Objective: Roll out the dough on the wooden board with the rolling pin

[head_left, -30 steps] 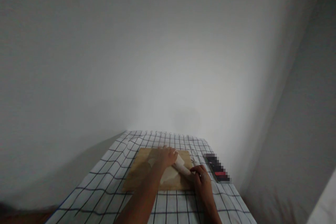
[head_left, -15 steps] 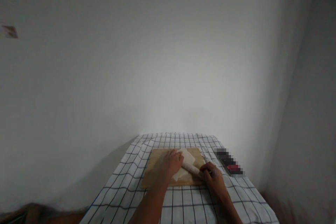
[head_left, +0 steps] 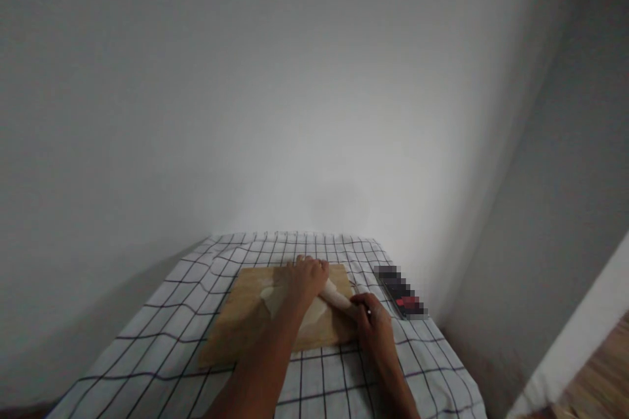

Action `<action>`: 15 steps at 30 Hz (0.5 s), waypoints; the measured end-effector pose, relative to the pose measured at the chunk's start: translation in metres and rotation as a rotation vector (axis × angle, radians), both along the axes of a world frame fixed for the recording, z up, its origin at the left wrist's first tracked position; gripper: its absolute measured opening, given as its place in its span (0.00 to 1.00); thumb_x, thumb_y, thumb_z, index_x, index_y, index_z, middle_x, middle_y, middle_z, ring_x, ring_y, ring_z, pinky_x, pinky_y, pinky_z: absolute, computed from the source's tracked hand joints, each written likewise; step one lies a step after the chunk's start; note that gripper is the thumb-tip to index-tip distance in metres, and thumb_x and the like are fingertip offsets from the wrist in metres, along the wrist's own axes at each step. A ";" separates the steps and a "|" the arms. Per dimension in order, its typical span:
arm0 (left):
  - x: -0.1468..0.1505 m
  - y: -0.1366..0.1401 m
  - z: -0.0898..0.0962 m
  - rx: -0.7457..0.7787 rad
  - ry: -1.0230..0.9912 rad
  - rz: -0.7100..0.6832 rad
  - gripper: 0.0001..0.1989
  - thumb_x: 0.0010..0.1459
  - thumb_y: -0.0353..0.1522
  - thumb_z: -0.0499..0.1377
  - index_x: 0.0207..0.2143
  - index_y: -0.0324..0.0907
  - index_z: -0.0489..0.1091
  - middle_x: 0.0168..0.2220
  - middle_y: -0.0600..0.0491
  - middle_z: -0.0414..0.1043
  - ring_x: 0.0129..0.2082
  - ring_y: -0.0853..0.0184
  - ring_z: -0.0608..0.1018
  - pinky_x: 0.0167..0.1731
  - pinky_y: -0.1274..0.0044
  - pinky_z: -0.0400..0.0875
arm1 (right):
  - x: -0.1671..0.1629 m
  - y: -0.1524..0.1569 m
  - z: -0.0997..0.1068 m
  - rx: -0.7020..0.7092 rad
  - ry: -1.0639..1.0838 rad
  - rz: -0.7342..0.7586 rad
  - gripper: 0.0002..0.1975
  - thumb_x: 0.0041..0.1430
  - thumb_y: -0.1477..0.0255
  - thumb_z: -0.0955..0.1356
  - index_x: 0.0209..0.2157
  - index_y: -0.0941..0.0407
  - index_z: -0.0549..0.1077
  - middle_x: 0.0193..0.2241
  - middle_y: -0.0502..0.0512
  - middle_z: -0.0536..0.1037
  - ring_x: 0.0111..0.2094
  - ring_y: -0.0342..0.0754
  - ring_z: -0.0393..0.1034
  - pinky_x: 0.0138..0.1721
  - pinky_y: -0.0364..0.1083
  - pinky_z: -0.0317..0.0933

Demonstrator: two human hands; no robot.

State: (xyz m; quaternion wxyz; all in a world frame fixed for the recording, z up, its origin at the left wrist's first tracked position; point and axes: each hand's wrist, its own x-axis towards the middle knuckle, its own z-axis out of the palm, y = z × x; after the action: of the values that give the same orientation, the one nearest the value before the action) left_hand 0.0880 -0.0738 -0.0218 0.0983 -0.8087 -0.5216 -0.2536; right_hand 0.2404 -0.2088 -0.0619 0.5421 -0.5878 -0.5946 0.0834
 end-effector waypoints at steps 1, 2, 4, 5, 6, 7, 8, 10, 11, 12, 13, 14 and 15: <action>0.005 0.003 0.004 -0.024 0.020 -0.021 0.18 0.66 0.32 0.47 0.41 0.42 0.78 0.41 0.40 0.78 0.49 0.50 0.74 0.49 0.54 0.61 | 0.000 0.001 -0.001 0.003 0.007 -0.009 0.14 0.61 0.73 0.59 0.38 0.55 0.76 0.37 0.55 0.78 0.40 0.49 0.72 0.43 0.44 0.62; 0.011 0.007 0.007 -0.053 0.038 -0.037 0.18 0.66 0.32 0.47 0.42 0.42 0.78 0.41 0.40 0.78 0.47 0.51 0.75 0.48 0.54 0.61 | 0.001 0.002 -0.002 0.004 0.011 -0.016 0.14 0.61 0.73 0.59 0.39 0.55 0.76 0.37 0.55 0.78 0.40 0.49 0.72 0.43 0.44 0.62; 0.022 0.016 0.014 -0.129 0.038 -0.024 0.20 0.67 0.34 0.45 0.42 0.41 0.78 0.41 0.40 0.78 0.45 0.52 0.77 0.47 0.57 0.63 | 0.001 0.003 -0.002 -0.007 0.010 -0.028 0.14 0.62 0.73 0.60 0.39 0.55 0.76 0.37 0.55 0.78 0.40 0.49 0.72 0.42 0.44 0.62; 0.028 0.020 0.016 -0.172 0.018 0.001 0.22 0.67 0.36 0.45 0.41 0.40 0.78 0.40 0.40 0.79 0.44 0.53 0.78 0.47 0.59 0.64 | 0.000 0.003 -0.002 -0.017 0.006 -0.036 0.14 0.62 0.72 0.60 0.39 0.55 0.76 0.37 0.55 0.79 0.39 0.49 0.72 0.42 0.44 0.62; 0.034 0.025 0.018 -0.213 -0.012 0.030 0.24 0.67 0.38 0.44 0.40 0.39 0.78 0.40 0.40 0.79 0.43 0.54 0.79 0.47 0.60 0.64 | 0.000 0.004 -0.001 -0.028 0.000 -0.046 0.14 0.63 0.72 0.60 0.40 0.55 0.76 0.37 0.55 0.79 0.39 0.49 0.73 0.41 0.44 0.62; 0.040 0.031 0.019 -0.247 -0.042 0.058 0.25 0.67 0.40 0.44 0.40 0.38 0.78 0.40 0.39 0.79 0.43 0.55 0.79 0.47 0.62 0.65 | -0.001 0.004 -0.001 -0.035 -0.009 -0.057 0.14 0.63 0.72 0.60 0.40 0.55 0.76 0.37 0.55 0.79 0.39 0.49 0.73 0.41 0.44 0.62; 0.045 0.035 0.020 -0.270 -0.067 0.075 0.25 0.67 0.41 0.44 0.40 0.37 0.79 0.40 0.39 0.80 0.43 0.55 0.80 0.46 0.64 0.66 | -0.001 0.004 0.000 -0.036 -0.021 -0.071 0.14 0.64 0.72 0.59 0.40 0.55 0.76 0.37 0.55 0.79 0.39 0.49 0.73 0.41 0.44 0.62; 0.056 0.044 0.019 -0.295 -0.087 0.082 0.25 0.66 0.41 0.45 0.41 0.37 0.78 0.40 0.39 0.80 0.44 0.56 0.80 0.46 0.66 0.67 | -0.003 0.004 0.002 -0.033 -0.045 -0.099 0.13 0.65 0.71 0.60 0.40 0.54 0.76 0.37 0.55 0.79 0.38 0.49 0.72 0.40 0.44 0.62; 0.061 0.048 0.019 -0.304 -0.088 0.083 0.24 0.65 0.41 0.46 0.42 0.37 0.78 0.40 0.39 0.80 0.44 0.55 0.80 0.45 0.67 0.67 | -0.004 0.004 0.003 -0.034 -0.052 -0.111 0.13 0.66 0.70 0.60 0.40 0.54 0.75 0.37 0.55 0.79 0.38 0.49 0.72 0.40 0.44 0.62; 0.066 0.051 0.018 -0.311 -0.086 0.080 0.24 0.64 0.41 0.47 0.43 0.37 0.78 0.41 0.39 0.80 0.45 0.55 0.80 0.45 0.67 0.68 | -0.004 0.004 0.004 -0.039 -0.056 -0.121 0.13 0.66 0.68 0.60 0.40 0.54 0.75 0.36 0.55 0.78 0.37 0.49 0.72 0.39 0.44 0.62; 0.070 0.054 0.017 -0.315 -0.084 0.070 0.23 0.64 0.41 0.48 0.43 0.37 0.78 0.41 0.39 0.80 0.45 0.55 0.80 0.45 0.67 0.68 | -0.005 0.004 0.004 -0.045 -0.054 -0.132 0.13 0.67 0.67 0.61 0.40 0.54 0.75 0.36 0.55 0.78 0.37 0.49 0.72 0.38 0.44 0.62; 0.074 0.056 0.016 -0.314 -0.081 0.056 0.22 0.63 0.41 0.49 0.43 0.36 0.78 0.42 0.38 0.80 0.45 0.54 0.80 0.44 0.66 0.69 | -0.005 0.004 0.004 -0.054 -0.051 -0.141 0.13 0.67 0.65 0.61 0.40 0.54 0.75 0.36 0.55 0.78 0.36 0.49 0.72 0.37 0.44 0.62; 0.078 0.058 0.015 -0.309 -0.082 0.042 0.22 0.63 0.40 0.49 0.42 0.36 0.78 0.42 0.38 0.80 0.45 0.54 0.80 0.44 0.66 0.69 | -0.006 0.004 0.004 -0.062 -0.048 -0.147 0.13 0.67 0.64 0.62 0.40 0.54 0.75 0.36 0.55 0.78 0.36 0.49 0.72 0.36 0.44 0.62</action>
State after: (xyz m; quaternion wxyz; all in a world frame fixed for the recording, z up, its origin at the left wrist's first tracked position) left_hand 0.1659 -0.0162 -0.0066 -0.0432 -0.7921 -0.5748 -0.2009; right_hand 0.2346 -0.2049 -0.0576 0.5140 -0.6481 -0.5599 0.0476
